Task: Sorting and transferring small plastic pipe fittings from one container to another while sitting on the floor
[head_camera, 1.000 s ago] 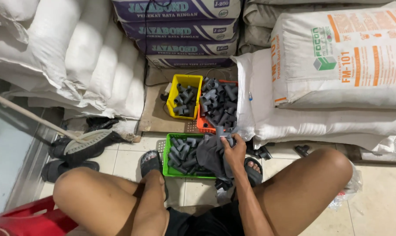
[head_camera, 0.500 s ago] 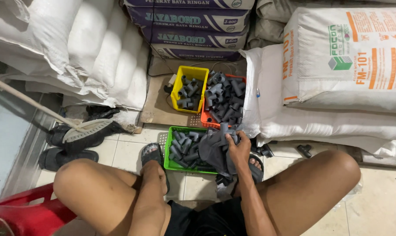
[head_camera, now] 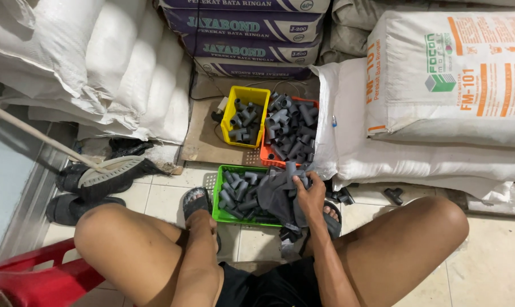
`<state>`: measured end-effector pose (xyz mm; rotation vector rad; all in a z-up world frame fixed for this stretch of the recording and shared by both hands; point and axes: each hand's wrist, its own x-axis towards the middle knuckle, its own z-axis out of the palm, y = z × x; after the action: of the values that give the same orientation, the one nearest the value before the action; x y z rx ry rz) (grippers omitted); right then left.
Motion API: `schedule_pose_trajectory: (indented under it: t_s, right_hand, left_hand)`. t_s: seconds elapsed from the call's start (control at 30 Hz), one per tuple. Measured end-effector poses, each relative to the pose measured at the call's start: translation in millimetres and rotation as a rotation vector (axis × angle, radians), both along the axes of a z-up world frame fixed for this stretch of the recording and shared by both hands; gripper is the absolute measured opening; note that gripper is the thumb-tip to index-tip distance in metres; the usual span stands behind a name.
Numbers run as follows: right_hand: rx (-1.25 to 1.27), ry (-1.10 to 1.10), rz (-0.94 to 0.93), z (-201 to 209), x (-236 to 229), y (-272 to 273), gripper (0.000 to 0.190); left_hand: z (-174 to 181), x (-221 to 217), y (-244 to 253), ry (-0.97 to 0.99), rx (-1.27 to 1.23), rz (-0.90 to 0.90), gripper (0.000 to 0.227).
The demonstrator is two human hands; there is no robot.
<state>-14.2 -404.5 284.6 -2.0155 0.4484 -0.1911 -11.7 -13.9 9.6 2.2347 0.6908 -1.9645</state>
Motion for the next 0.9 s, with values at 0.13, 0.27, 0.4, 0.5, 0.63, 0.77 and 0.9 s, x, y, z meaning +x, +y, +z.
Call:
schedule_pose_trajectory:
  t_s: [0.13, 0.27, 0.4, 0.5, 0.63, 0.77, 0.9]
  right_hand:
    - [0.006, -0.003, 0.011, 0.2, -0.5, -0.2, 0.020]
    - [0.016, -0.023, 0.004, 5.7, -2.2, 1.7, 0.020]
    - [0.017, -0.019, 0.004, -0.1, -0.2, 0.7, 0.019]
    - [0.018, -0.041, 0.017, -5.9, 1.2, -0.6, 0.024]
    - [0.013, 0.061, -0.018, -9.4, 0.9, -3.7, 0.025]
    - [0.042, 0.061, -0.019, -15.7, -0.3, -1.6, 0.022]
    - [0.061, 0.045, 0.027, -2.8, -2.7, -0.4, 0.020]
  left_hand:
    - [6.8, 2.0, -3.2, -0.053, -0.012, 0.002, 0.069]
    - [14.0, -3.3, -6.5, -0.103, -0.017, 0.004, 0.076]
    - [13.7, -12.3, -14.0, -0.137, -0.013, -0.005, 0.080]
    - [1.0, -12.9, -14.8, -0.138, 0.026, 0.021, 0.067]
    - [-27.7, 14.3, -38.8, -0.539, 0.011, -0.022, 0.049]
    - [190.1, 59.9, -142.8, -0.898, -0.233, 0.107, 0.041]
    - [253.8, 56.7, -193.0, -1.099, -0.695, 0.466, 0.056]
